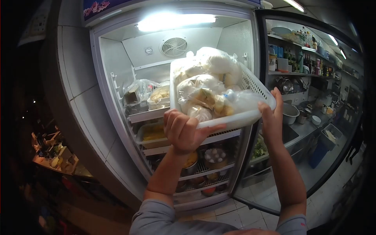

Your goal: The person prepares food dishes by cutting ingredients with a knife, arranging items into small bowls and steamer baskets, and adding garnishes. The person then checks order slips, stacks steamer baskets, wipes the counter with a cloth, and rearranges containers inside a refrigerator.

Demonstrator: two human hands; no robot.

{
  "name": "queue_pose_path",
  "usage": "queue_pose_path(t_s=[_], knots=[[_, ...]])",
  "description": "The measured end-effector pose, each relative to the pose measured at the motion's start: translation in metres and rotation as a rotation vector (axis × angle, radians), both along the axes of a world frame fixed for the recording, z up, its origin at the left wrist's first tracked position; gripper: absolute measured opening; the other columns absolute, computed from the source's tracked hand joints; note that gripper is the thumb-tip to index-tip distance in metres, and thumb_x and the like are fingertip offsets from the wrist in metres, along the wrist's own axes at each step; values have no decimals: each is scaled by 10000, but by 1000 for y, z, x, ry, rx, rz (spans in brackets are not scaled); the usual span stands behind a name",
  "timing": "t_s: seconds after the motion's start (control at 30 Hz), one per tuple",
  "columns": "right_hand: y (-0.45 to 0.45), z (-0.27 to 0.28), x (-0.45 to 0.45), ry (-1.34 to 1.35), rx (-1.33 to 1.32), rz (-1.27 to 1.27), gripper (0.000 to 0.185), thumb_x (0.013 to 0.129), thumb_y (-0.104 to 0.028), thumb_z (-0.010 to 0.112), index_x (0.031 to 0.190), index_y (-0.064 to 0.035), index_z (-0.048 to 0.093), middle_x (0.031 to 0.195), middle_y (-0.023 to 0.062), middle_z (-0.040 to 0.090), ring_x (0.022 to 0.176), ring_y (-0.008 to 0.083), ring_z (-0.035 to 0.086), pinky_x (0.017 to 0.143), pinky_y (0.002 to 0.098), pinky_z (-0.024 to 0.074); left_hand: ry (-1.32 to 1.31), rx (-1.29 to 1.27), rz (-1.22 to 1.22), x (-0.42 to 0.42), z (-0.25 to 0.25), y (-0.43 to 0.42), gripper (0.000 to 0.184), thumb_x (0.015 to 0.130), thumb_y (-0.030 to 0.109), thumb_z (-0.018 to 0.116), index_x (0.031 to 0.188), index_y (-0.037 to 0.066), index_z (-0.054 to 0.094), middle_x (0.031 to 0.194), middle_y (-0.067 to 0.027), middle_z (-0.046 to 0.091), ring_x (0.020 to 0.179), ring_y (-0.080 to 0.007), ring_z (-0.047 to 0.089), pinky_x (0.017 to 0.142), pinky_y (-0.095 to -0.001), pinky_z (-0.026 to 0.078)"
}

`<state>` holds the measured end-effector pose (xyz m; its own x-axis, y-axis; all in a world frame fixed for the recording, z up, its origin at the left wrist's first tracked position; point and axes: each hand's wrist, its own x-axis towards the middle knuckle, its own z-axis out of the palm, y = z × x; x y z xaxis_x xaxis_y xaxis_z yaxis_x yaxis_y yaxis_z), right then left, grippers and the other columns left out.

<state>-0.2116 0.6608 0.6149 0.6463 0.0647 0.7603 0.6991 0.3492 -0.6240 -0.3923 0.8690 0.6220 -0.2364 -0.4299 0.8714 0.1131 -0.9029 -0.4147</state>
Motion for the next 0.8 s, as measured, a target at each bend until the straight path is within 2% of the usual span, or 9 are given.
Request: queue_pose_path(t_s=[0.07, 0.2, 0.33, 0.4, 0.5, 0.6, 0.67, 0.73, 0.8], knots=[[-3, 14, -10, 157, 36, 265, 876, 1003, -235, 693, 1695, 67, 247, 1539, 244, 499, 1366, 284, 554, 1207, 392, 410, -31, -28, -28, 3, 5, -2, 668, 713, 623, 1003, 789, 109, 583, 778, -6, 461, 670, -208, 503, 661, -378, 443], [3, 12, 4, 160, 14, 252, 870, 1008, -316, 661, 1715, -12, 257, 1531, 217, 516, 1423, 273, 526, 1216, 356, 378, -47, -31, -34, 10, 6, 1, 672, 725, 639, 984, 778, 114, 568, 779, -5, 461, 669, -206, 493, 662, -375, 430], [-4, 11, 3, 159, -89, 291, 827, 1088, -463, 615, 1715, -38, 283, 1554, 195, 519, 1405, 270, 548, 1177, 411, 437, -60, -19, 60, 19, 10, 2, 686, 750, 668, 949, 763, 136, 516, 763, -9, 460, 668, -198, 479, 643, -378, 403], [-17, 5, 17, 72, -227, 306, 796, 1139, -599, 521, 1716, -90, 320, 1559, 137, 551, 1393, 257, 573, 1129, 455, 498, -95, -77, 42, 30, 15, 7, 683, 737, 638, 970, 769, 137, 508, 740, -13, 454, 663, -220, 482, 642, -391, 413], [-43, -32, 9, 72, -427, 343, 778, 1145, -586, 512, 1712, -84, 338, 1490, 137, 604, 1342, 245, 612, 1106, 449, 526, -154, -182, 92, 51, 25, 23, 668, 672, 521, 1039, 752, 117, 515, 712, -39, 491, 655, -268, 506, 618, -404, 459], [-89, -105, 10, 23, -664, 369, 848, 1093, -617, 614, 1671, -32, 409, 1406, 184, 662, 1280, 290, 663, 1106, 425, 530, -231, -145, 184, 97, 39, 66, 663, 697, 477, 1046, 661, 118, 489, 653, -21, 486, 605, -254, 489, 588, -422, 444], [-143, -164, -3, 119, -876, 386, 850, 1084, -616, 630, 1661, -23, 435, 1459, 224, 656, 1322, 315, 653, 1131, 435, 523, -200, -89, 243, 125, 52, 91, 462, 785, 444, 987, 836, 152, 633, 676, -16, 533, 615, -247, 540, 592, -415, 488], [-195, -276, -8, 359, -873, 375, 863, 1075, -624, 636, 1649, -6, 454, 1535, 240, 621, 1362, 330, 642, 1143, 438, 523, -152, -24, 422, 135, 73, 130, 303, 873, 410, 929, 1010, 187, 776, 699, -10, 580, 625, -239, 592, 595, -408, 533], [-259, -392, -42, 937, -728, 324, 935, 1056, -673, 622, 1653, 23, 443, 1544, 258, 621, 1408, 364, 618, 1162, 459, 515, -58, 15, 545, 145, 112, 171, 259, 956, 297, 851, 1212, 265, 834, 718, -10, 606, 624, -229, 614, 584, -402, 551]])
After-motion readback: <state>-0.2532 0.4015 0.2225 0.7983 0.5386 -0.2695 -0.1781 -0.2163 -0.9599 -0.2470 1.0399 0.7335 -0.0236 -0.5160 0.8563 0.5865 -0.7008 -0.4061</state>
